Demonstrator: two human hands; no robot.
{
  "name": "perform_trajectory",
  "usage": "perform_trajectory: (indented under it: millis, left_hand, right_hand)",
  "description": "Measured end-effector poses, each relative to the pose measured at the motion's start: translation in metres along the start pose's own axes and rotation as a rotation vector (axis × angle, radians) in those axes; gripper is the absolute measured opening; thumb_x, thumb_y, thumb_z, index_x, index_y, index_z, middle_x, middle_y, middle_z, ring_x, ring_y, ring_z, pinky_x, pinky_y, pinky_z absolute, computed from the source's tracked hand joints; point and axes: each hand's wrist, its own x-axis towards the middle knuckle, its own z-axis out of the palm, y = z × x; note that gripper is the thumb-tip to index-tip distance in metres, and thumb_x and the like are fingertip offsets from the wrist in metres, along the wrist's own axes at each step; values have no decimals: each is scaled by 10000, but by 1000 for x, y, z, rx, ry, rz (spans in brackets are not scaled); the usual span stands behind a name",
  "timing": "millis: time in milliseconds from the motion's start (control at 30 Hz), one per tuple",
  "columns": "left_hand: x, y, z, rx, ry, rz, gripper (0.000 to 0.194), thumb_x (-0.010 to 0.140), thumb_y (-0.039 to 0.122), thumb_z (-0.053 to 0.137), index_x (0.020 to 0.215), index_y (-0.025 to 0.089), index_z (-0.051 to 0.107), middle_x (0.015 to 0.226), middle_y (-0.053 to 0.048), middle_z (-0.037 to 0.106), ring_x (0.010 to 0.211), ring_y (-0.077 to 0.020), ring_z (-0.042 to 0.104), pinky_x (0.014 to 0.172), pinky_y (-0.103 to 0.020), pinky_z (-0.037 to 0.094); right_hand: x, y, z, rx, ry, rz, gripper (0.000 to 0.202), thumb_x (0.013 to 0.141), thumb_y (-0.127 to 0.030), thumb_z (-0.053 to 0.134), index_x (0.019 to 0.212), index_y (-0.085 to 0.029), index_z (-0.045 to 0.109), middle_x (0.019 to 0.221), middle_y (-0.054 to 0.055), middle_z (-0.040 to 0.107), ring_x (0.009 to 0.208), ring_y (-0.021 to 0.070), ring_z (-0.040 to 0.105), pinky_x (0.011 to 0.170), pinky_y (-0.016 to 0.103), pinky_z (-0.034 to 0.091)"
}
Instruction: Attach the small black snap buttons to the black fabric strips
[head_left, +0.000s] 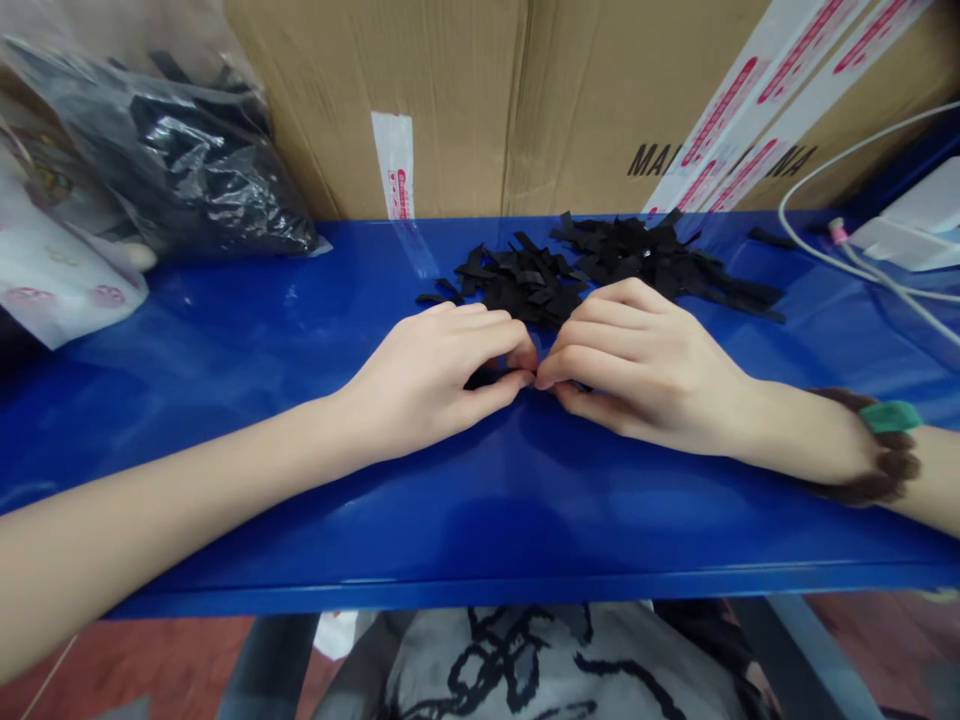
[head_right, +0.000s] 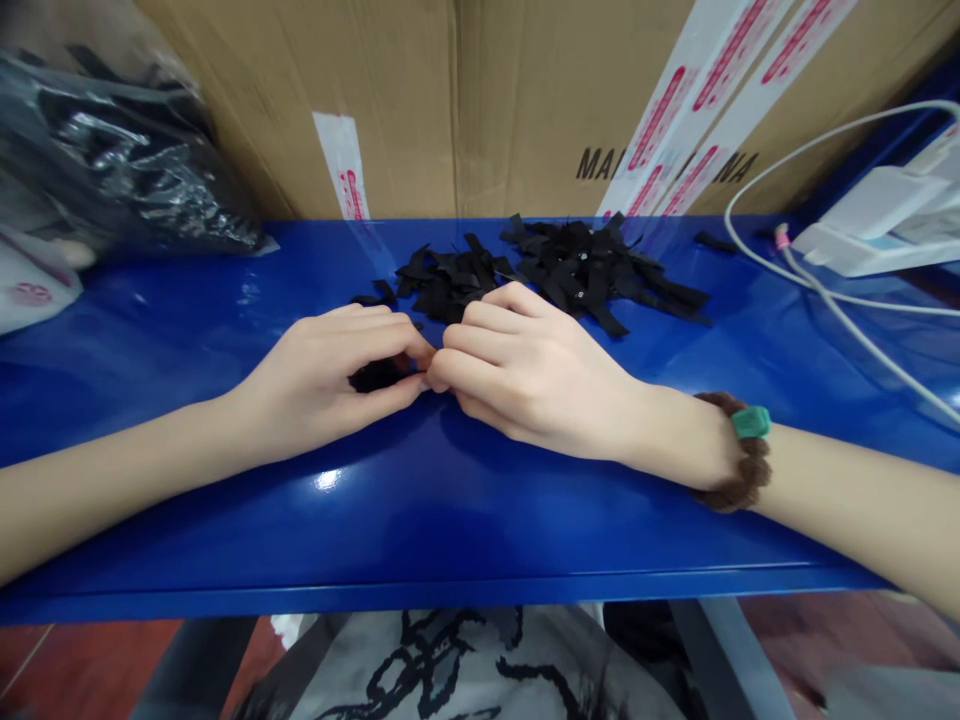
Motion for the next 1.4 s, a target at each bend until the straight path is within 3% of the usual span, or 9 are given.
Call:
perform_trajectory:
  millis: [267, 367, 533, 667, 900, 1400]
  left_hand:
    - [0, 1, -2, -13, 27, 2, 75, 893, 239, 567, 839, 191, 587, 784, 38, 627, 751, -113, 562, 704, -261, 385]
    - [1, 2, -3, -2, 55, -12, 77, 887, 237, 569, 829, 190, 589, 766, 38, 620, 737, -110, 563, 689, -257, 378]
    - [1, 3, -3, -1, 58, -25, 86, 886, 235, 565, 817, 195, 596, 749, 41, 616, 720, -105, 561, 681, -253, 376]
    - [1, 2, -3, 15, 67, -37, 83, 888, 254, 573, 842, 192, 603, 768, 33, 626, 733, -113, 565, 681, -252, 390]
    - [-1, -5, -3, 167, 21, -30, 174, 904, 318, 570, 1008, 203, 649, 980, -13, 680, 892, -171, 572, 807, -297, 435]
    - [1, -2, -4, 193, -62, -37, 164, 930, 288, 515, 919, 176, 634, 905, -20, 649, 837, -173, 528, 738, -284, 433]
  right_hand:
    - [0, -2, 0, -48, 58, 15, 151, 957, -220, 450, 863, -181, 561, 777, 15, 641, 744, 145, 557, 773, 327, 415]
    - [1, -2, 0, -34, 82, 83, 120, 943, -250, 486, 887, -179, 565, 781, 18, 637, 741, 146, 553, 762, 323, 407]
    - [1, -1, -1, -23, 37, 119, 149, 942, -273, 485, 873, -177, 577, 811, 29, 658, 754, 156, 568, 776, 339, 405]
    - [0, -1, -2, -51, 70, 150, 137, 932, -249, 496, 846, -186, 581, 798, 23, 665, 750, 156, 572, 781, 337, 403]
    - [-1, 0, -2, -50, 142, 243, 59, 898, -234, 546, 856, -199, 566, 800, 0, 669, 746, 149, 586, 794, 339, 405]
    - [0, -1, -5, -29, 89, 193, 50, 907, -217, 568, 878, -186, 595, 786, 18, 667, 753, 155, 581, 801, 369, 416]
